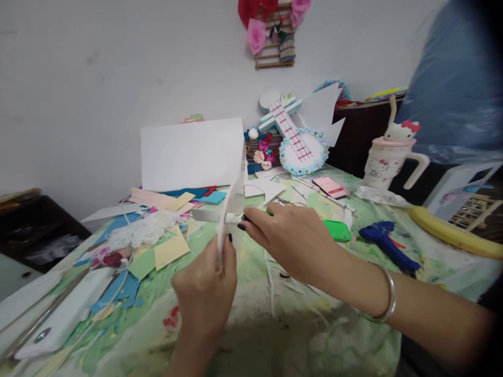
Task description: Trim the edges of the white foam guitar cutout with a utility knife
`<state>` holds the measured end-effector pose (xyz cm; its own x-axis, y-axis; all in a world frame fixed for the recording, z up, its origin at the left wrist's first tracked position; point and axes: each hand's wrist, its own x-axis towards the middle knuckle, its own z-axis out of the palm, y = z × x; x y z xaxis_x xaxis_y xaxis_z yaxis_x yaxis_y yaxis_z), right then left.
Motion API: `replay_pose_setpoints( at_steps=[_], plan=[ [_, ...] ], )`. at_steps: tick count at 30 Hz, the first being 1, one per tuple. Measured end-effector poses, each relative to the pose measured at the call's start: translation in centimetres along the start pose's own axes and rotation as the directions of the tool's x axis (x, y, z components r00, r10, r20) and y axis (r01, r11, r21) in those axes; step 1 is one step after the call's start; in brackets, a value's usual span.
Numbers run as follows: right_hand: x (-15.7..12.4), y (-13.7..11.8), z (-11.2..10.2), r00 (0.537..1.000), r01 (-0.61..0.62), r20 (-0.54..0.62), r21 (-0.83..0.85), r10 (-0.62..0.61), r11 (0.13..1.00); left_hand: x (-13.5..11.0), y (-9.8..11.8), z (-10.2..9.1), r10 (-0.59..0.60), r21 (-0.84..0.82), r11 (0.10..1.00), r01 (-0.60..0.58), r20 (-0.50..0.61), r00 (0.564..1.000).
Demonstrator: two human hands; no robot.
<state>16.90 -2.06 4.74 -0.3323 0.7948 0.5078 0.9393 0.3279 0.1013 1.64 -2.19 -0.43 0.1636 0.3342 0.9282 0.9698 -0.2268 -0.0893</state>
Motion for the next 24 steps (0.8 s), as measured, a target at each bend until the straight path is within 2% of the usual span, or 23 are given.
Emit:
replay_pose_setpoints(
  at_steps=[5, 11, 18, 24],
  plan=[
    [-0.1, -0.6, -0.2, 0.999, 0.004, -0.033, 0.008, -0.003, 1.0, 0.0, -0.4, -0.1, 0.014, 0.025, 1.0, -0.014, -0.012, 1.0],
    [0.1, -1.0, -0.3, 0.994, 0.08, -0.071, 0.008, -0.08, 0.997, -0.1, -0.6, 0.0, 0.053, -0.028, 0.998, -0.054, -0.026, 0.998],
    [0.3, -1.1, -0.2, 0.999, 0.036, -0.028, 0.033, -0.035, 0.999, -0.4, -0.2, -0.3, -0.024, 0.04, 0.999, 0.024, 0.009, 1.0],
    [0.3, -0.4, -0.2, 1.0, -0.018, 0.008, -0.009, 0.018, 1.0, -0.6, -0.6, -0.1, -0.071, 0.075, 0.995, 0.069, 0.016, 0.997]
  ],
)
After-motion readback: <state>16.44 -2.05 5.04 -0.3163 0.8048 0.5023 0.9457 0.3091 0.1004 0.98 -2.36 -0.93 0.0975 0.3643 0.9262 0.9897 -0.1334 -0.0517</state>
